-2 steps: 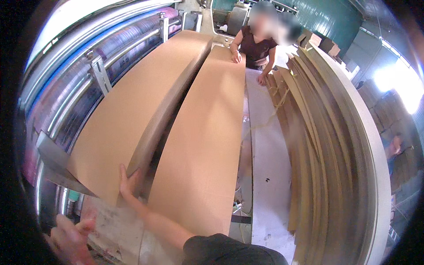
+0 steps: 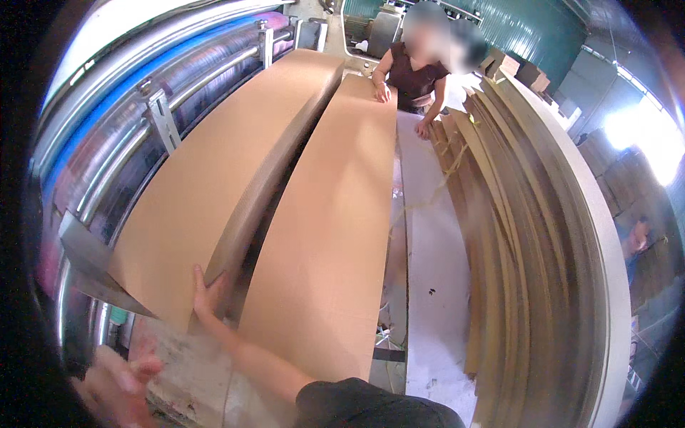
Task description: The person repeatedly picks up flat cardboard sheets and feeds them into a large industrial machine. They align each sheet with the rollers and push it through, then retrieve the processed sheet and stack it nearby.
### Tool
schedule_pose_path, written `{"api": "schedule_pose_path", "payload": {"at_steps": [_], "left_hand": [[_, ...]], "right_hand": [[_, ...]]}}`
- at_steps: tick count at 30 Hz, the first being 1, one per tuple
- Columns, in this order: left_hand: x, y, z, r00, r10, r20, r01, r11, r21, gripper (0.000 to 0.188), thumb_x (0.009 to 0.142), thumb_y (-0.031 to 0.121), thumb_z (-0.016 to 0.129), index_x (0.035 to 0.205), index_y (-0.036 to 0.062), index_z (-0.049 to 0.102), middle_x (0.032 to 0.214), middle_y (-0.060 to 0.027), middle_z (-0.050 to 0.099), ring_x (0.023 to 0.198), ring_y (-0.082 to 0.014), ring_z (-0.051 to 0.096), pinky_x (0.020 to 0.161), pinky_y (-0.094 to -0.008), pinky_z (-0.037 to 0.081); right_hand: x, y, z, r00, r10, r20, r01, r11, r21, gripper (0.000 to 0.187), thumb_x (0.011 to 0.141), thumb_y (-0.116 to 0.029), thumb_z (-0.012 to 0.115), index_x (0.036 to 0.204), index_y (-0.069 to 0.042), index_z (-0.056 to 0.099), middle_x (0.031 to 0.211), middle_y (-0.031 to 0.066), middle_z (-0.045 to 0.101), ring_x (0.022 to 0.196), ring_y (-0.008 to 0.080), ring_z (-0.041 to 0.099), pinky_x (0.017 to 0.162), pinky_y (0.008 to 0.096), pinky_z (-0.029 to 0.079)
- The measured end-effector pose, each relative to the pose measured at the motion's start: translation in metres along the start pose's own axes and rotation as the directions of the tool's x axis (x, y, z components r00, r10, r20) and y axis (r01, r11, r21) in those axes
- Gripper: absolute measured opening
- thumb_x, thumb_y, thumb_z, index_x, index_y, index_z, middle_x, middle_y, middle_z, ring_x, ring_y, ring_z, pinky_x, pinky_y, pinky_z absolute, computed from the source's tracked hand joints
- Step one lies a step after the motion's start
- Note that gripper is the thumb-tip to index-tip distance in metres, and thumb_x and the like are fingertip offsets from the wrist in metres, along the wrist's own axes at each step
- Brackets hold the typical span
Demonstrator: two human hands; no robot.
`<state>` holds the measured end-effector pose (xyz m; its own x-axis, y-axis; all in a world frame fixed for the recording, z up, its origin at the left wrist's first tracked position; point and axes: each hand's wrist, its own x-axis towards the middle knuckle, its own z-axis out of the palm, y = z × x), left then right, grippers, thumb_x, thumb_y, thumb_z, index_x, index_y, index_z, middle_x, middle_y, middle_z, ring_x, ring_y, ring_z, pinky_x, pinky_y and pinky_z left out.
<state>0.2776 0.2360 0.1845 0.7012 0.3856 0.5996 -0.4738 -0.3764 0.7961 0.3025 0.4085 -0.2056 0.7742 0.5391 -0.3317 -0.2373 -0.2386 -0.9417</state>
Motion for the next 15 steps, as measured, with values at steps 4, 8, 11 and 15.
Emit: {"api": "schedule_pose_path", "payload": {"at_steps": [4, 8, 11, 15], "left_hand": [[0.017, 0.013, 0.002, 0.992, -0.115, 0.046, 0.112, 0.991, 0.067, 0.023, 0.105, 0.032, 0.049, 0.114, 0.0119, 0.056, 0.116, -0.0160, 0.062, 0.119, -0.0348, 0.056, 0.101, -0.0526, 0.046], [0.037, 0.033, -0.001, 0.959, -0.264, 0.101, 0.240, 0.950, 0.200, 0.030, 0.105, 0.037, 0.047, 0.099, 0.0102, 0.058, 0.110, -0.0202, 0.065, 0.109, -0.0418, 0.061, 0.090, -0.0553, 0.053], [0.036, 0.039, 0.016, 0.930, -0.356, -0.093, 0.367, 0.913, 0.177, 0.031, 0.104, 0.037, 0.048, 0.101, 0.0083, 0.059, 0.100, -0.0158, 0.064, 0.104, -0.0426, 0.061, 0.087, -0.0532, 0.054], [0.025, 0.029, 0.017, 0.962, -0.264, -0.073, 0.272, 0.952, 0.141, 0.028, 0.103, 0.033, 0.050, 0.098, 0.0070, 0.060, 0.098, -0.0154, 0.065, 0.102, -0.0405, 0.062, 0.087, -0.0522, 0.054]], "right_hand": [[0.002, 0.008, 0.004, 0.999, 0.005, -0.033, -0.007, 0.997, -0.071, 0.106, 0.089, -0.065, 0.061, 0.153, 0.011, 0.025, 0.156, 0.0318, 0.032, 0.147, 0.0413, 0.030, 0.121, 0.0431, 0.023], [0.004, 0.013, 0.006, 1.000, -0.001, -0.003, 0.001, 1.000, -0.011, 0.105, 0.089, -0.064, 0.061, 0.153, 0.011, 0.024, 0.159, 0.0315, 0.028, 0.149, 0.0415, 0.026, 0.122, 0.0436, 0.019], [0.004, 0.014, 0.004, 1.000, 0.025, 0.013, -0.025, 0.999, 0.039, 0.105, 0.090, -0.061, 0.063, 0.154, 0.012, 0.022, 0.160, 0.0304, 0.025, 0.151, 0.0398, 0.023, 0.123, 0.0431, 0.018], [0.002, 0.011, 0.002, 0.994, -0.102, -0.037, 0.106, 0.987, 0.120, 0.104, 0.090, -0.059, 0.063, 0.153, 0.013, 0.023, 0.159, 0.0309, 0.026, 0.150, 0.0399, 0.024, 0.123, 0.0440, 0.018]]}}
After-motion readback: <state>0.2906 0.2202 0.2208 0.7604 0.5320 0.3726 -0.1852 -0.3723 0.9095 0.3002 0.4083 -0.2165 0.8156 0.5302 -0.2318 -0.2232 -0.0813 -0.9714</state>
